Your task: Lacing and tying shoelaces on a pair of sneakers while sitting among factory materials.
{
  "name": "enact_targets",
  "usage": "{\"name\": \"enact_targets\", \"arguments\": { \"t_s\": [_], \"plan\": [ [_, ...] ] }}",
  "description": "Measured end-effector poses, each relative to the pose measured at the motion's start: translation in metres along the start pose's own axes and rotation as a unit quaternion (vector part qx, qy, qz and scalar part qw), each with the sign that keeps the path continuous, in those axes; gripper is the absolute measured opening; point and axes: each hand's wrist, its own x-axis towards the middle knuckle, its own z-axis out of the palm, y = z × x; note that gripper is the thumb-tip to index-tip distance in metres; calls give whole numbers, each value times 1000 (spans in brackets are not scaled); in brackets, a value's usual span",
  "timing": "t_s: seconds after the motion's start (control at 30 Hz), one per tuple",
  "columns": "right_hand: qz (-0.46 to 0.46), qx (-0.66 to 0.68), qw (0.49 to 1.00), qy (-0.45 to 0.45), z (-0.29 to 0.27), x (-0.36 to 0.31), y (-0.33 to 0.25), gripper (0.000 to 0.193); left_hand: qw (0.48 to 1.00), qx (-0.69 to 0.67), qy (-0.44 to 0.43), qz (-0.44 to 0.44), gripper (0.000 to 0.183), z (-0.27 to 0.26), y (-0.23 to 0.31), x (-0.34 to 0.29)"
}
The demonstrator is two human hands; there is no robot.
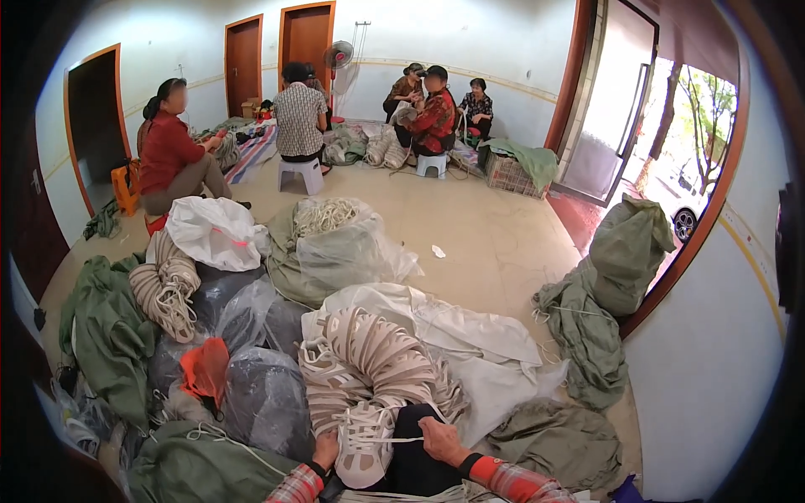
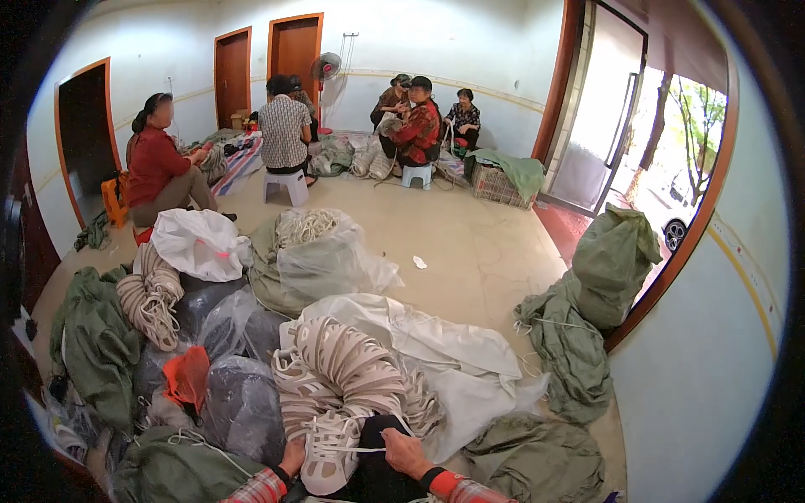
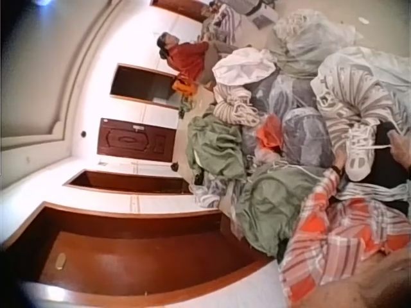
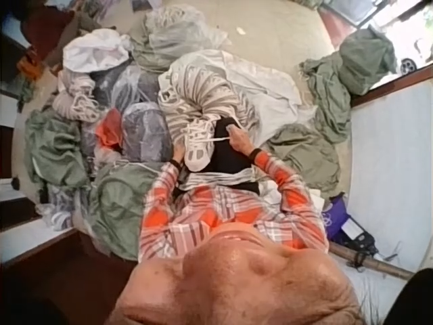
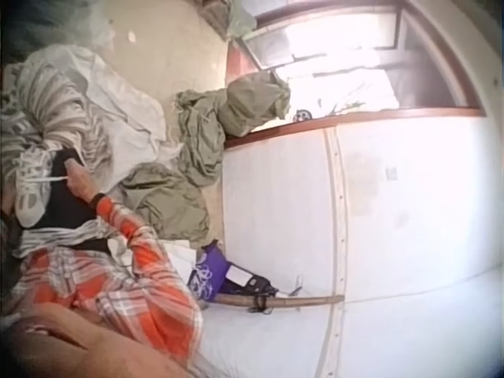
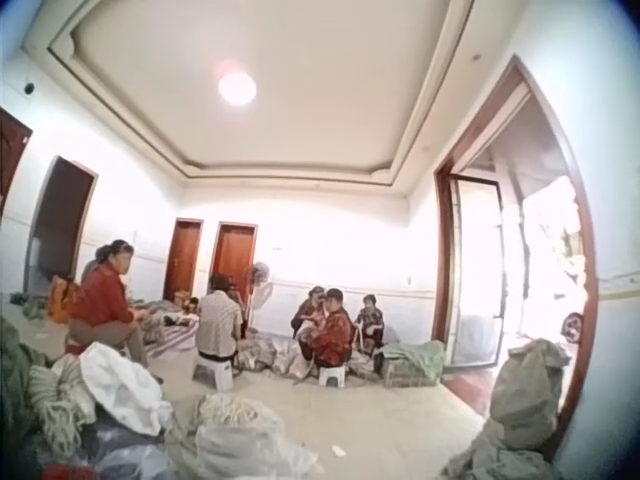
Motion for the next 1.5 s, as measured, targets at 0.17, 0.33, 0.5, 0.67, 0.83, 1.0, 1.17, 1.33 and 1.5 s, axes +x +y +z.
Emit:
{"name": "enact_targets", "arguments": {
  "t_s": [0.17, 0.33, 0.5, 0.67, 0.83, 1.0, 1.17, 1.33, 1.5],
  "plan": [
    [9, 11, 999, 39, -1, 1, -1, 9, 999, 15, 11, 39, 40, -6, 17, -6],
    [26, 3, 999, 25, -2, 1, -3, 10, 1000, -14, 15, 8, 42, 0, 0, -3],
    [37, 8, 998, 45, 5, -3, 4, 8, 999, -6, 2, -52, 43, -1, 2, -1],
    [9, 11, 998, 65, 2, 2, -1, 8, 983, 133, -21, 123, 41, -6, -13, 0],
    [31, 4, 998, 52, 2, -2, 3, 8, 995, 79, -36, 44, 41, -10, 21, -6],
    [26, 5, 998, 62, 1, -1, -2, 8, 999, -11, -20, -45, 41, -6, -4, -3],
    [24, 9, 998, 59, -1, -2, 2, 7, 999, 29, -29, 18, 40, -7, 7, -4],
    [24, 12, 997, 68, -3, 0, -2, 7, 998, 48, -46, 21, 40, -11, 10, -4],
    [17, 12, 997, 80, -1, 1, 1, 8, 998, -28, -46, -44, 40, -11, 18, -6]
  ]
}}
